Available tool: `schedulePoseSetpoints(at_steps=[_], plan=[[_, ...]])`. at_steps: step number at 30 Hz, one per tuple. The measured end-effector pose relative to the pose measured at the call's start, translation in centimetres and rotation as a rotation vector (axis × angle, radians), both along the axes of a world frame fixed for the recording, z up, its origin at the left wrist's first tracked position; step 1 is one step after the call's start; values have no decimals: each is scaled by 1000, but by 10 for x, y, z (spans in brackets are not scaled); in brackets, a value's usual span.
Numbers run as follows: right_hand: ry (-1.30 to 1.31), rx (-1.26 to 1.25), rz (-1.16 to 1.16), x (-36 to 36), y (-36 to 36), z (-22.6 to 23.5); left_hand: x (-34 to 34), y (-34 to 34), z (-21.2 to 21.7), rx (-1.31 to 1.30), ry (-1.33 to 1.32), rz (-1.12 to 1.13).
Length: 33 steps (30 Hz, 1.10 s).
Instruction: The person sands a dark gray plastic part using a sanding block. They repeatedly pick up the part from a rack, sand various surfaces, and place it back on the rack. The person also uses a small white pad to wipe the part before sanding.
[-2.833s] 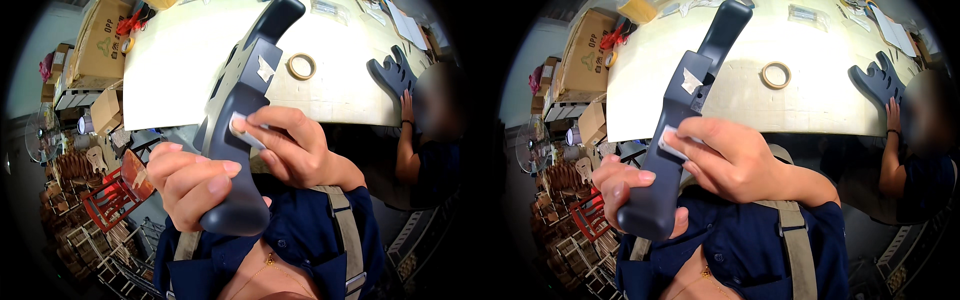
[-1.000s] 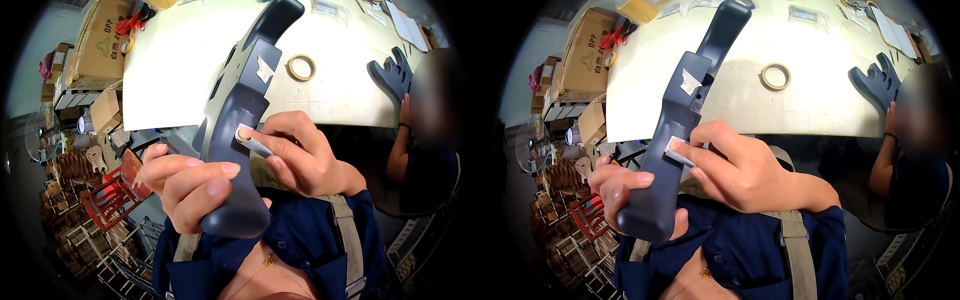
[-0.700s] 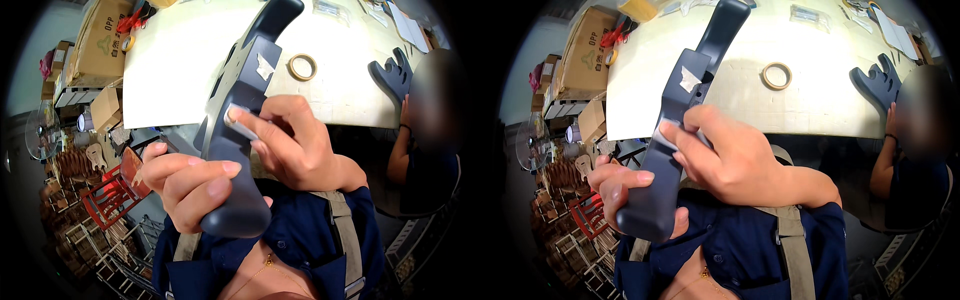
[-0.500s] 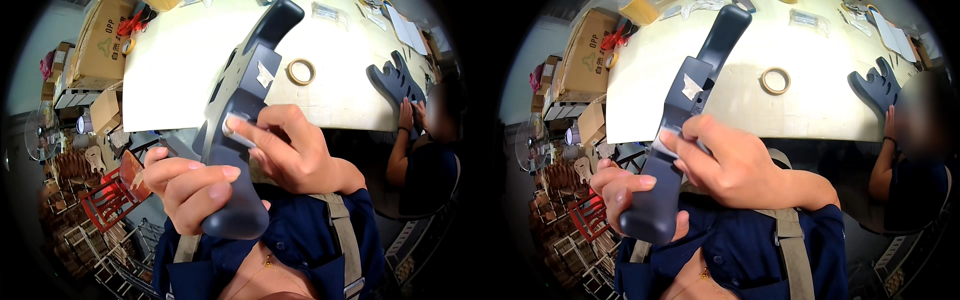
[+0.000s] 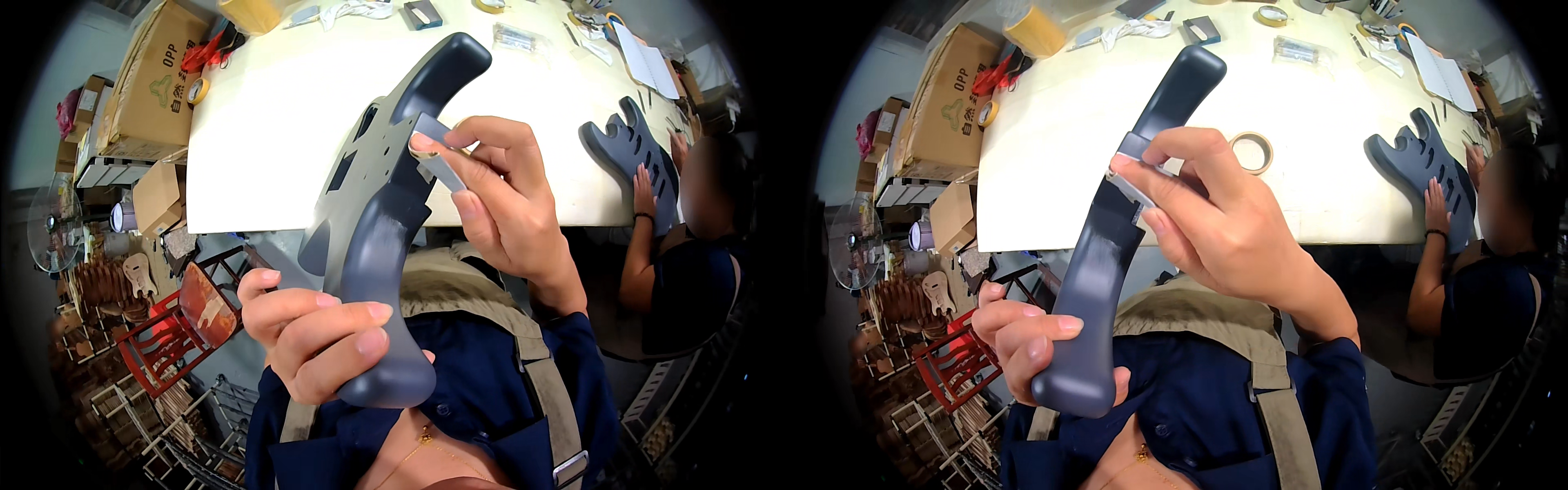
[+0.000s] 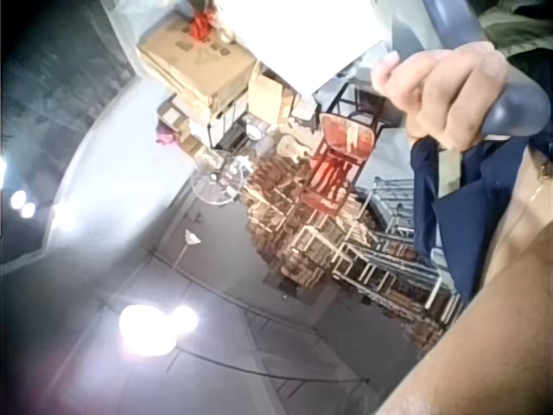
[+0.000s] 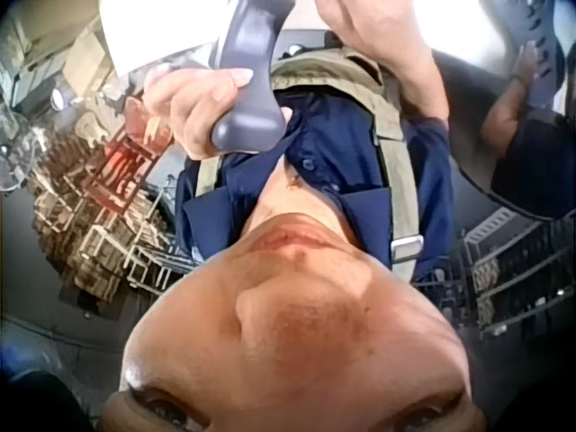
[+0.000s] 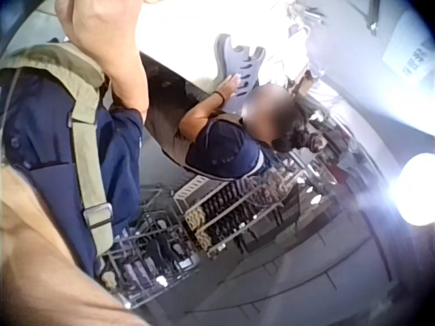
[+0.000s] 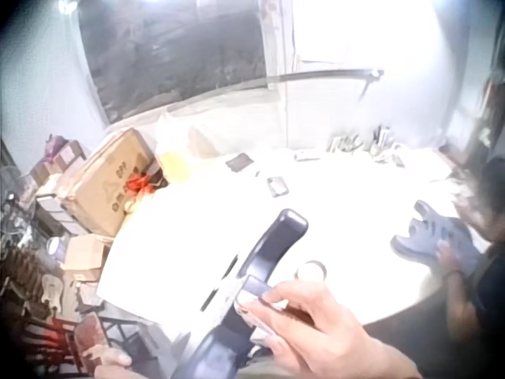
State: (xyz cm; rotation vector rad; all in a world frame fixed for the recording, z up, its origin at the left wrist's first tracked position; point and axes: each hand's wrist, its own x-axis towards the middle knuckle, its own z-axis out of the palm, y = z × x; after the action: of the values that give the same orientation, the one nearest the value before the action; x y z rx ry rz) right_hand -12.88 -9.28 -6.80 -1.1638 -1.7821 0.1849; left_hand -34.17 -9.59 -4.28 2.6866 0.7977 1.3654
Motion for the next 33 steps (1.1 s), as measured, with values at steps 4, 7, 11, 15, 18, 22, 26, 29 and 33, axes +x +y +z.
schedulePoseSetpoints(at_steps=[4,7,11,15,18,22,26,29,33], plan=[[-19,-16,25,0,4,2,4,-7,1,-133,-114,47],[26,37,30,1,6,-3,2,-11,8,-204,-69,71],[10,17,3,0,6,-1,0,-9,8,-213,-55,52],[-26,104,-44,7,13,-6,1,-10,9,-217,-65,70],[-5,133,-87,14,12,-6,1,-11,10,-217,-74,89],[4,89,4,5,8,-8,-2,-10,10,-232,-66,84],[-84,108,30,4,13,-6,-7,-5,4,-121,66,42],[-113,131,-18,4,16,0,-8,-7,5,-141,70,52],[-128,54,47,9,11,-3,-9,-7,6,-151,78,61]])
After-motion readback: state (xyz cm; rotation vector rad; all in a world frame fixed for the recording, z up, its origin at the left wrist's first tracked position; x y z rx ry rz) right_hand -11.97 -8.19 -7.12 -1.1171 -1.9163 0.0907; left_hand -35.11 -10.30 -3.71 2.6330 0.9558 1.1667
